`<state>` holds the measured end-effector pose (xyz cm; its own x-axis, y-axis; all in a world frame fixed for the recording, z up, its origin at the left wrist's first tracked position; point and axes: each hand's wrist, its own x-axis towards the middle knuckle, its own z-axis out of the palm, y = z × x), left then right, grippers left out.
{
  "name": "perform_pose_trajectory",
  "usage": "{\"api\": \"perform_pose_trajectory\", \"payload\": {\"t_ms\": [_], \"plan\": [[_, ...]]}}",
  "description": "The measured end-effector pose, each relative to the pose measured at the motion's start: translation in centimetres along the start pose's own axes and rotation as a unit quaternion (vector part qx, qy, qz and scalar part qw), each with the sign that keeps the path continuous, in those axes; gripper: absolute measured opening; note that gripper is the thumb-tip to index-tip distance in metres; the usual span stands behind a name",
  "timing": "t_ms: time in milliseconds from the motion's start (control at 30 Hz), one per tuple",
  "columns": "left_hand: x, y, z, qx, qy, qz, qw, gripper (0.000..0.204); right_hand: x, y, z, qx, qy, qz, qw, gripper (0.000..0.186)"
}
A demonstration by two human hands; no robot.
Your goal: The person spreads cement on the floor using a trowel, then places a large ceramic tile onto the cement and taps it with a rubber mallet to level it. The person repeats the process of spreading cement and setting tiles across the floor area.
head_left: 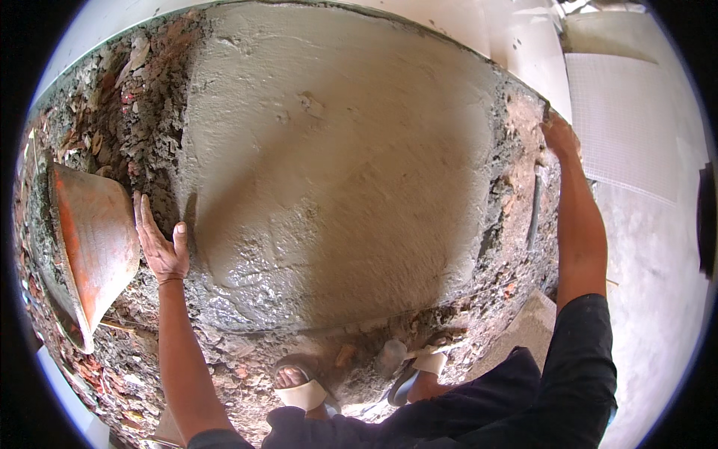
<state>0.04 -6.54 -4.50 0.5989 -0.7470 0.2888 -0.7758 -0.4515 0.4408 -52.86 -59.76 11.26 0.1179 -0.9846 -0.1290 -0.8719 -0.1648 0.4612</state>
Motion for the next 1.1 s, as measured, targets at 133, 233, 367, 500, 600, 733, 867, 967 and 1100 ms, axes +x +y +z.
{"api": "perform_pose_trajectory", "payload": {"t_ms": [133,233,367,500,600,733,867,967,1100], "plan": [[0.1,-0.3,0.0,0.009,-0.004,0.02,1.0,0.086,-3.8,2.3,1.5,0.005,-0.003,0.007,1.0,0.045],[-0.3,-0.3,-0.2,0.033,-0.022,-0.003,0.999,0.085,-8.3,3.2,1.4,-0.019,0.057,-0.175,0.983,0.043],[-0.3,0.1,-0.5,0.039,-0.027,-0.013,0.999,0.087,-17.2,2.7,-2.9,0.1,-0.01,-0.191,0.976,0.041],[0.2,1.3,-1.8,0.012,-0.05,-0.028,0.998,0.085,-26.1,-1.5,-9.2,0.272,-0.042,-0.225,0.934,0.037],[-1.1,3.5,-3.3,-0.024,0.051,0.023,0.998,0.064,-30.9,-5.7,-15.3,0.226,-0.198,-0.209,0.931,0.04],[-8.0,8.9,-5.2,-0.204,0.06,-0.091,0.973,0.049,-35.8,-12.7,-23.6,0.22,-0.116,-0.331,0.91,0.045],[-14.0,12.1,-6.6,-0.303,0.028,-0.155,0.94,0.046,-38.9,-19.4,-33.0,0.219,0.031,-0.537,0.814,0.053],[-15.9,12.8,-7.3,-0.325,-0.001,-0.174,0.93,0.046,-40.4,-26.4,-39.0,0.194,0.231,-0.693,0.655,0.04],[-17.1,12.5,-7.0,-0.398,0.015,-0.189,0.897,0.044,-46.0,-39.8,-38.6,0.195,0.184,-0.641,0.719,0.015]]}}
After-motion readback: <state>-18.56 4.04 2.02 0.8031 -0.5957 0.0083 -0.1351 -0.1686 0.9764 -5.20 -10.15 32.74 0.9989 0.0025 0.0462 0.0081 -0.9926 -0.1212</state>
